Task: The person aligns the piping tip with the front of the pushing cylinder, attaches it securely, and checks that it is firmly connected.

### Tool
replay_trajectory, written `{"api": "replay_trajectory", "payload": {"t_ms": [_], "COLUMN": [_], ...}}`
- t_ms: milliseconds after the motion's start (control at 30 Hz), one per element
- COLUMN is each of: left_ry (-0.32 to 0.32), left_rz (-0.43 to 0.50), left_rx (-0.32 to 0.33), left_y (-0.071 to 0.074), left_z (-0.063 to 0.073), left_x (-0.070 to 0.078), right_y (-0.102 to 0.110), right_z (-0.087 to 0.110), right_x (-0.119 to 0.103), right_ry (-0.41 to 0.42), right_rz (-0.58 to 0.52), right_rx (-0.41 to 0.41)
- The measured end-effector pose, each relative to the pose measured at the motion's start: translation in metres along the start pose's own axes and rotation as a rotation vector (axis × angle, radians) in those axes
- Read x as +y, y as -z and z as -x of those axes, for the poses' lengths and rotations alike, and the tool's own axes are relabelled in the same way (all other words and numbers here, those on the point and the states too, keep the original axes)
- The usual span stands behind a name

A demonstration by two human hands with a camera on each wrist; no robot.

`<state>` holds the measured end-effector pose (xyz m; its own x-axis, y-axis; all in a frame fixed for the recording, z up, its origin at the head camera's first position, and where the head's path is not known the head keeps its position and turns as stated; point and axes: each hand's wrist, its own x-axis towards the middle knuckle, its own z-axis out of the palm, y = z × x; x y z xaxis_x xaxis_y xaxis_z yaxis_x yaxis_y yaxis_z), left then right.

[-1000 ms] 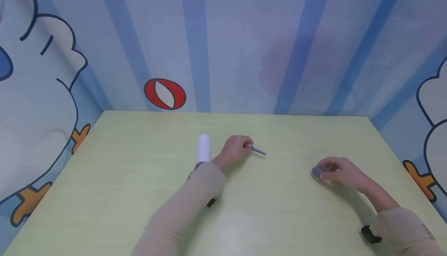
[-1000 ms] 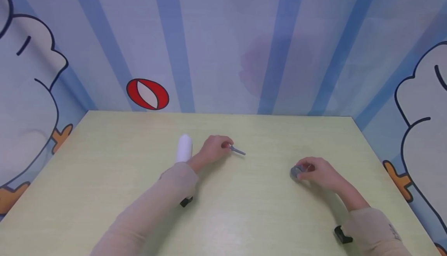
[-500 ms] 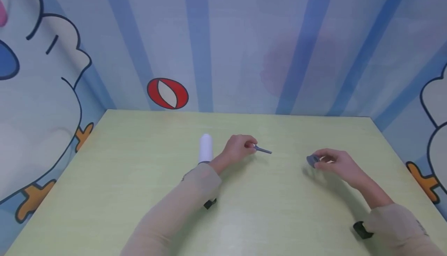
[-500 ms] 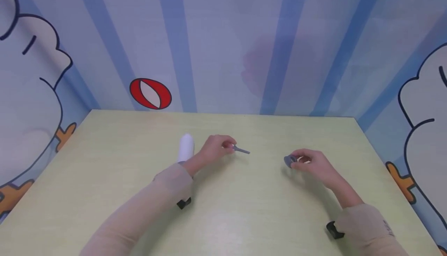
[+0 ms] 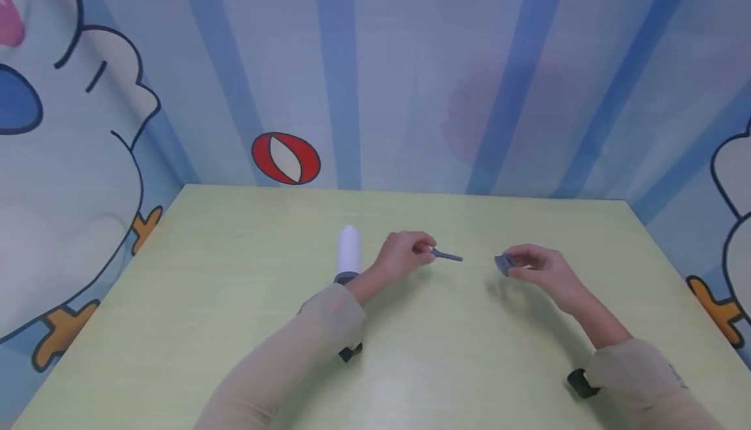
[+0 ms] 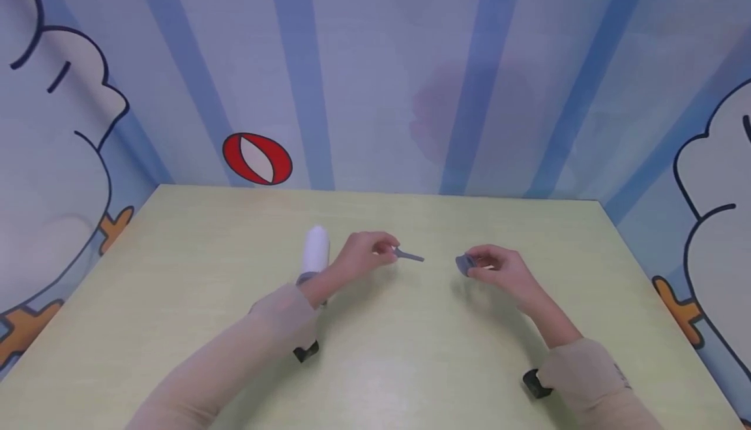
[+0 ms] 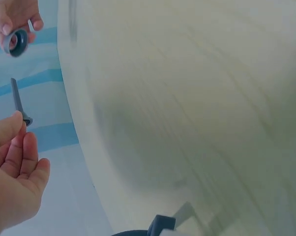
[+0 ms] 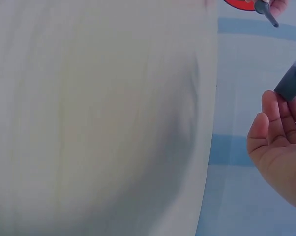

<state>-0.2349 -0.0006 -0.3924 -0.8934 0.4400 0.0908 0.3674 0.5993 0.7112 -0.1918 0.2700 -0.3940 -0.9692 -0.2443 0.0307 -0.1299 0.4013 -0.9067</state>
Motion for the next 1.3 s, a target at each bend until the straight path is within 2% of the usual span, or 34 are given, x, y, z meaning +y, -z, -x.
{"api": "replay_trajectory", "payload": {"t_ms": [133,267,400,767,1067,1300], "left_ry": [0.021,0.039,0.054,0.037,0.012,0.013], "left_rz": [0.027,0.059,0.093,0.126,0.137,0.111], "left_rx": [0.011,0.044,0.079,0.173,0.224,0.26], "left_y": [-0.003,-0.006,-0.01,-0.023,-0.027,-0.029], "left_z": [0.005,0.01,0.015,0.02,0.022,0.022], "left_x": [0.004,0.008,0.009,0.008,0.01,0.009], "right_y": [-0.01,-0.019,-0.027,-0.044,-0.051,-0.057], "right_z": [-0.004,-0.008,-0.012,-0.019,-0.022,-0.023], "right_x": [-0.002,-0.006,-0.008,-0.009,-0.007,-0.011], "right_ry": [0.011,0.025,0.033,0.011,0.091,0.102], "right_rz": [-0.045,-0.111,-0.132,-0.144,-0.184,-0.208], "right_rx": [0.005,0.01,0.018,0.014,-0.004,-0.004]}}
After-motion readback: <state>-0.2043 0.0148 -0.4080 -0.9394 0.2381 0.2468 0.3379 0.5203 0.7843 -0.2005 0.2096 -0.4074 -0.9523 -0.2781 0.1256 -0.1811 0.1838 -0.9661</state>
